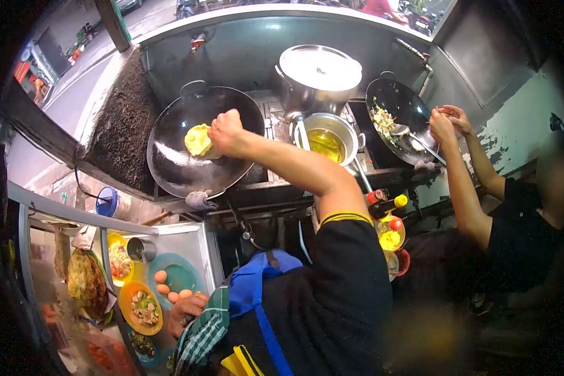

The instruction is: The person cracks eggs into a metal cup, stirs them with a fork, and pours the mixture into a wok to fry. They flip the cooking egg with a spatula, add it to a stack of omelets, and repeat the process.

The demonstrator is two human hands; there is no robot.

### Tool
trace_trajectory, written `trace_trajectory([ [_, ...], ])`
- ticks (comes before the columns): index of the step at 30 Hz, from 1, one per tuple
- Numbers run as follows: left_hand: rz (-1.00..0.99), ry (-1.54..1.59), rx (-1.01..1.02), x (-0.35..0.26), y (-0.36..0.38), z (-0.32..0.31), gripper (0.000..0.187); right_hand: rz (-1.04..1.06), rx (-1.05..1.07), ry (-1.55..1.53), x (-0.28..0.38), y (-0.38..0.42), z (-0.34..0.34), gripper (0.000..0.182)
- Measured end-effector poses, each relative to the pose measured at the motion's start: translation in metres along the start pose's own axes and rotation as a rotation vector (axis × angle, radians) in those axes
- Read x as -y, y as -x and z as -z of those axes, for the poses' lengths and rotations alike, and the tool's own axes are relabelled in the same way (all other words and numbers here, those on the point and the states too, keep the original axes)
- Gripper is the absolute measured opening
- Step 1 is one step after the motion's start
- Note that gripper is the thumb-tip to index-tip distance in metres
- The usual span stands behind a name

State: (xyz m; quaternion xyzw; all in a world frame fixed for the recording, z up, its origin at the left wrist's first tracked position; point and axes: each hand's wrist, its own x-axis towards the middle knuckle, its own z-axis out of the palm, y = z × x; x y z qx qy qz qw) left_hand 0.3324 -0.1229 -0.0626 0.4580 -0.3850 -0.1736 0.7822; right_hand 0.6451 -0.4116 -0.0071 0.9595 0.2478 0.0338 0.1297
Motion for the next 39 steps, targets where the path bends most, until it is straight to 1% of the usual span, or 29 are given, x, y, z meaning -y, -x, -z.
trace_trajectory([
  [1,0.007,0.0,-0.005,-0.002,0.002,-0.001,0.043,-0.027,0.037,0.044,-0.003,0.001,0.005,0.013],
  [3,-0.007,-0.036,-0.007,-0.005,0.0,-0.001,0.041,-0.028,-0.007,0.081,-0.013,0.013,0.02,0.013],
  [5,0.002,-0.048,-0.041,-0.01,-0.008,-0.006,0.042,-0.057,0.037,0.079,-0.022,0.022,0.034,0.012],
  [7,0.003,0.001,0.007,-0.012,-0.008,-0.005,0.044,-0.072,0.021,0.1,-0.03,0.021,0.031,0.012],
  [8,0.015,-0.059,0.085,-0.018,-0.016,0.0,0.046,-0.074,-0.046,0.157,-0.031,0.022,0.026,0.012],
  [9,0.051,-0.046,0.111,-0.021,-0.018,0.001,0.047,-0.081,-0.115,0.212,-0.032,0.019,0.019,0.012],
  [13,0.06,-0.09,0.076,-0.028,-0.017,-0.006,0.047,-0.107,-0.095,0.261,-0.033,-0.005,-0.028,0.015],
  [14,0.08,-0.097,0.074,-0.028,-0.016,-0.007,0.046,-0.058,-0.151,0.234,-0.033,-0.005,-0.037,0.014],
  [15,0.071,-0.108,0.061,-0.028,-0.015,-0.009,0.046,-0.043,-0.164,0.237,-0.036,-0.005,-0.042,0.014],
  [17,0.081,-0.096,0.071,-0.027,-0.011,-0.009,0.046,-0.07,-0.173,0.164,-0.038,-0.009,-0.048,0.014],
  [19,0.073,-0.112,0.041,-0.027,-0.006,-0.011,0.046,-0.102,-0.143,0.191,-0.033,-0.008,-0.025,0.016],
  [22,0.058,-0.127,0.011,-0.026,-0.003,-0.016,0.047,-0.105,-0.19,0.229,-0.029,-0.013,-0.012,0.017],
  [24,0.06,-0.113,0.019,-0.023,-0.003,-0.018,0.047,-0.122,-0.231,0.106,-0.028,-0.017,-0.012,0.014],
  [25,0.056,-0.116,0.003,-0.023,-0.004,-0.019,0.047,-0.131,-0.253,0.044,-0.03,-0.021,-0.02,0.013],
  [26,0.057,-0.12,0.006,-0.023,-0.005,-0.02,0.047,-0.114,-0.253,0.045,-0.029,-0.025,-0.032,0.013],
  [27,0.058,-0.124,0.008,-0.023,-0.006,-0.021,0.046,-0.097,-0.26,-0.033,-0.027,-0.029,-0.044,0.011],
  [28,0.086,-0.108,-0.005,-0.024,-0.006,-0.024,0.048,-0.078,-0.266,-0.112,-0.026,-0.034,-0.055,0.013],
  [31,0.123,-0.1,-0.046,-0.027,-0.008,-0.025,0.051,0.008,-0.283,-0.061,-0.006,-0.034,-0.066,0.012],
  [32,0.139,-0.076,-0.066,-0.025,-0.005,-0.026,0.055,0.057,-0.279,-0.027,-0.006,-0.03,-0.067,0.013],
  [33,0.143,-0.08,-0.087,-0.025,-0.003,-0.026,0.055,0.05,-0.233,-0.007,-0.005,-0.027,-0.063,0.013],
  [35,0.186,-0.042,-0.171,-0.024,0.003,-0.029,0.057,0.073,-0.222,-0.059,-0.013,-0.015,-0.051,0.016],
  [37,0.201,-0.018,-0.253,-0.021,0.01,-0.034,0.057,-0.015,-0.128,-0.25,-0.027,-0.009,-0.04,0.021],
  [39,0.273,-0.03,-0.344,-0.024,0.012,-0.037,0.056,-0.044,-0.152,-0.397,-0.046,-0.006,-0.055,0.027],
])
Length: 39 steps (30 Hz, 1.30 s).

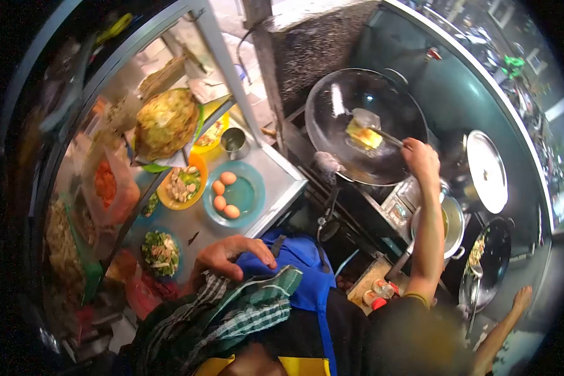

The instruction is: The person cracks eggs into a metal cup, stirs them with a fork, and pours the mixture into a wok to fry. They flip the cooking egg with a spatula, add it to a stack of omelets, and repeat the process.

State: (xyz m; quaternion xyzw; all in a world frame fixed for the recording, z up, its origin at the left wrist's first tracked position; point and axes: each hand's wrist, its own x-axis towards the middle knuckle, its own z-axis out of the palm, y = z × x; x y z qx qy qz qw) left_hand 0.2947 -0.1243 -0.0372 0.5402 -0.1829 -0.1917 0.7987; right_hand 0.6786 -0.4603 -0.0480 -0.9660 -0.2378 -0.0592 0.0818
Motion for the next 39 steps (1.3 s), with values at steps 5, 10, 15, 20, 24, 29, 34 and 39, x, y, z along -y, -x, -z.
trace_trajectory([
  [5,0.132,0.056,-0.139,0.01,0.0,0.003,0.054,-0.381,0.201,-1.096,-0.007,0.014,-0.053,0.037],
  [10,0.15,-0.028,-0.464,0.057,-0.007,0.027,0.033,-0.607,0.279,-1.679,-0.004,0.035,-0.114,0.033],
  [15,0.102,-0.469,-1.007,0.102,0.003,0.068,0.026,-0.487,0.226,-1.139,-0.005,0.079,-0.133,0.041],
  [20,0.118,-0.519,-1.029,0.092,0.022,0.069,0.018,0.088,-0.252,-0.089,0.095,0.109,-0.081,0.026],
  [24,0.193,-0.483,-0.984,0.091,0.023,0.037,0.017,0.438,0.109,-0.579,0.22,0.103,-0.12,0.02],
  [29,0.232,-0.472,-0.957,0.089,0.035,0.013,0.017,0.766,0.177,-0.66,0.358,0.082,-0.212,0.032],
  [34,0.284,-0.462,-1.039,0.093,0.067,0.0,0.019,0.788,0.2,-0.472,0.408,0.07,-0.248,0.034],
  [39,0.316,-0.458,-1.18,0.095,0.086,0.005,0.019,0.651,0.382,-0.306,0.399,0.077,-0.255,0.029],
])
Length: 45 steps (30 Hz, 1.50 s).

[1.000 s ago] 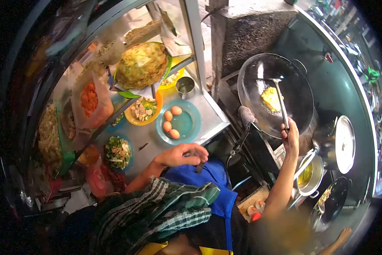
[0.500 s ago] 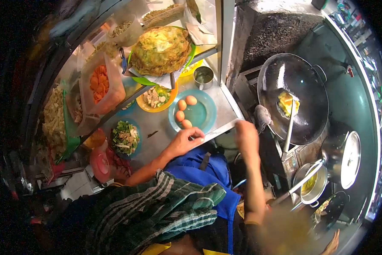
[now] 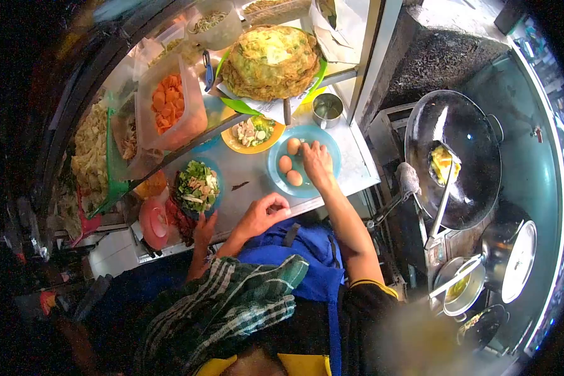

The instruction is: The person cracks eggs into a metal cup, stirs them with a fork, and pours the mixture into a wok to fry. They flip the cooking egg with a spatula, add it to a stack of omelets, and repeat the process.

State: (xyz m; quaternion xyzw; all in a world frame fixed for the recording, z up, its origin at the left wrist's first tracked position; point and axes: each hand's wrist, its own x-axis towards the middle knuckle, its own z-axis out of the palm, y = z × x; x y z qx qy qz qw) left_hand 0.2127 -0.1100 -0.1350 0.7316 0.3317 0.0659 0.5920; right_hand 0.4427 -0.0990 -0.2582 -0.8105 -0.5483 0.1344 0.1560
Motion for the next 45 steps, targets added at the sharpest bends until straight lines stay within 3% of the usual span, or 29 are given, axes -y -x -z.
trace_trajectory([
  [1,0.0,0.002,0.001,0.002,-0.004,0.002,0.019,-0.001,0.001,0.002,-0.005,0.006,-0.002,0.029],
  [3,-0.06,0.026,-0.129,0.005,-0.015,0.005,0.02,0.187,-0.366,-0.395,-0.012,0.02,0.002,0.027],
  [4,-0.084,0.022,-0.135,0.005,-0.025,0.009,0.022,0.187,-0.372,-0.387,-0.014,0.026,0.006,0.027],
  [6,-0.128,0.045,-0.172,0.008,-0.054,0.01,0.028,-0.379,0.07,-1.295,-0.01,0.048,0.042,0.029],
  [7,-0.164,0.065,-0.214,0.011,-0.072,0.008,0.034,-0.383,0.058,-1.29,-0.012,0.059,0.051,0.029],
  [9,-0.25,-0.059,-0.274,0.019,-0.12,-0.002,0.041,-0.606,0.089,-1.855,-0.019,0.08,0.065,0.034],
  [13,-0.518,-0.415,-0.452,0.009,-0.208,-0.025,0.064,-0.588,0.002,-2.047,-0.031,0.119,0.075,0.039],
  [17,-0.431,-0.679,-0.454,0.028,-0.27,-0.041,0.064,-0.491,-0.012,-1.993,-0.049,0.163,0.08,0.037],
  [20,-0.449,-0.69,-0.519,0.02,-0.284,-0.044,0.051,-0.509,-0.043,-1.938,-0.051,0.192,0.091,0.034],
  [22,-0.58,-0.66,-0.598,0.016,-0.285,-0.041,0.044,-0.526,-0.078,-1.948,-0.054,0.207,0.094,0.034],
  [26,-0.646,-0.539,-0.627,0.019,-0.302,-0.031,0.048,-0.61,-0.172,-1.867,-0.044,0.224,0.112,0.04],
  [29,-0.746,-0.525,-0.711,-0.002,-0.28,-0.02,0.053,-0.597,-0.203,-1.919,-0.049,0.229,0.107,0.039],
  [31,-0.655,-0.49,-0.671,-0.022,-0.245,-0.012,0.054,-0.488,-0.215,-2.051,-0.051,0.227,0.109,0.037],
  [33,-0.771,-0.426,-0.592,-0.025,-0.214,-0.01,0.053,-0.468,-0.207,-2.022,-0.045,0.216,0.126,0.037],
  [34,-0.655,-0.264,-0.527,-0.026,-0.192,-0.018,0.053,-0.43,-0.208,-1.865,-0.047,0.211,0.13,0.036],
  [36,-0.731,-0.314,-0.402,-0.017,-0.16,-0.032,0.054,-0.414,-0.221,-1.434,-0.042,0.197,0.149,0.032],
  [37,-0.877,-0.487,-0.388,-0.027,-0.14,-0.04,0.056,-0.382,-0.222,-1.192,-0.04,0.191,0.157,0.031],
  [38,-0.85,-0.315,-0.248,-0.019,-0.133,-0.056,0.052,-0.272,-0.326,-0.973,-0.037,0.185,0.161,0.032],
  [39,-0.83,-0.361,-0.179,-0.019,-0.12,-0.066,0.053,-0.266,-0.322,-0.965,-0.032,0.18,0.168,0.032],
  [41,-0.715,-0.336,-0.091,-0.027,-0.1,-0.084,0.054,-0.103,-0.505,-0.415,-0.02,0.175,0.182,0.034],
  [43,-0.698,-0.34,-0.055,-0.029,-0.096,-0.093,0.055,-0.077,-0.563,-0.367,-0.019,0.174,0.183,0.038],
  [45,-0.68,-0.344,-0.012,-0.034,-0.094,-0.097,0.056,-0.002,-0.463,-0.123,-0.029,0.174,0.176,0.036],
])
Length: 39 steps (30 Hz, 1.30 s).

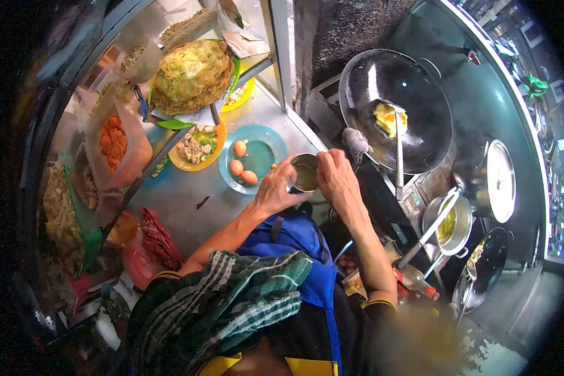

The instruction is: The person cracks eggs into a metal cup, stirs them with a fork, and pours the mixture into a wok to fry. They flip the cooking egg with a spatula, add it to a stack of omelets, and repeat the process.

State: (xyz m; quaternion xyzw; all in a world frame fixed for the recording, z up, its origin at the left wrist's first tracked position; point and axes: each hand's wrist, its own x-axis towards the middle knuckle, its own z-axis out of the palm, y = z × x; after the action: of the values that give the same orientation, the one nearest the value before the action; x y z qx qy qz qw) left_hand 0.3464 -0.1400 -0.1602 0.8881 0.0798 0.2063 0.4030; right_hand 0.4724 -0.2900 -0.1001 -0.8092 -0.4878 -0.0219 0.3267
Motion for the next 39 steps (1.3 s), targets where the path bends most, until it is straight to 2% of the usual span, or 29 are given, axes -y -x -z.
trace_trajectory([
  [2,-0.012,-0.04,0.068,-0.008,-0.003,0.001,0.058,-0.049,0.053,-0.015,0.002,0.009,0.005,0.035],
  [4,-0.068,0.041,0.053,-0.016,-0.014,0.0,0.059,-0.005,-0.153,-0.021,0.015,0.005,0.017,0.032],
  [6,-0.178,0.139,0.009,-0.016,-0.013,-0.005,0.059,-0.028,-0.089,0.047,0.015,0.01,0.026,0.032],
  [8,-0.193,0.102,0.03,-0.02,-0.009,-0.008,0.059,-0.15,0.035,0.054,0.007,0.02,0.024,0.031],
  [9,-0.218,0.112,0.045,-0.023,-0.012,-0.008,0.059,-0.15,0.021,0.058,0.007,0.02,0.027,0.031],
  [11,-0.31,0.192,0.005,-0.019,-0.023,-0.017,0.06,-0.076,-0.214,0.01,0.013,0.022,0.035,0.032],
  [12,-0.3,0.177,0.003,-0.026,-0.025,-0.012,0.06,-0.118,-0.145,0.029,0.015,0.025,0.044,0.038],
  [14,-0.121,0.128,0.217,-0.04,-0.027,-0.005,0.06,-0.12,-0.059,0.057,-0.002,0.031,0.037,0.041],
  [16,-0.137,0.168,0.179,-0.038,-0.027,-0.016,0.061,-0.18,-0.028,0.04,0.006,0.03,0.049,0.04],
  [17,-0.293,0.155,0.086,-0.031,-0.03,-0.024,0.063,-0.148,-0.04,0.065,0.007,0.029,0.054,0.039],
  [18,-0.286,0.147,0.078,-0.034,-0.031,-0.026,0.063,-0.116,-0.015,0.122,0.014,0.025,0.062,0.04],
  [20,-0.245,0.21,0.161,-0.044,-0.035,-0.029,0.066,-0.187,0.07,0.134,0.019,0.025,0.07,0.043],
  [22,-0.229,0.218,0.21,-0.056,-0.037,-0.029,0.073,-0.196,0.098,0.2,0.012,0.031,0.07,0.044],
  [24,-0.167,0.245,0.285,-0.067,-0.036,-0.03,0.089,-0.293,0.201,0.264,0.015,0.036,0.075,0.042],
  [25,-0.202,0.27,0.271,-0.062,-0.035,-0.039,0.1,-0.309,0.208,0.279,0.016,0.038,0.076,0.039],
  [28,-0.273,0.298,0.257,-0.065,-0.033,-0.046,0.097,-0.374,0.273,0.307,0.025,0.041,0.083,0.035],
  [29,-0.257,0.321,0.314,-0.07,-0.035,-0.041,0.097,-0.364,0.273,0.295,0.03,0.041,0.087,0.032],
  [30,-0.331,0.363,0.243,-0.076,-0.036,-0.038,0.097,-0.383,0.252,0.257,0.037,0.041,0.089,0.031],
  [32,-0.225,0.311,0.381,-0.085,-0.036,-0.03,0.096,-0.345,0.21,0.133,0.036,0.049,0.096,0.03],
  [33,-0.218,0.333,0.389,-0.086,-0.033,-0.03,0.095,-0.375,0.258,0.106,0.037,0.051,0.102,0.031],
  [37,-0.192,0.313,0.445,-0.102,-0.03,-0.015,0.086,-0.46,0.389,0.051,0.042,0.055,0.12,0.043],
  [38,-0.176,0.324,0.518,-0.106,-0.03,-0.01,0.086,-0.452,0.387,0.018,0.042,0.057,0.122,0.047],
  [39,-0.215,0.31,0.473,-0.103,-0.025,-0.016,0.086,-0.506,0.423,0.005,0.044,0.055,0.125,0.047],
])
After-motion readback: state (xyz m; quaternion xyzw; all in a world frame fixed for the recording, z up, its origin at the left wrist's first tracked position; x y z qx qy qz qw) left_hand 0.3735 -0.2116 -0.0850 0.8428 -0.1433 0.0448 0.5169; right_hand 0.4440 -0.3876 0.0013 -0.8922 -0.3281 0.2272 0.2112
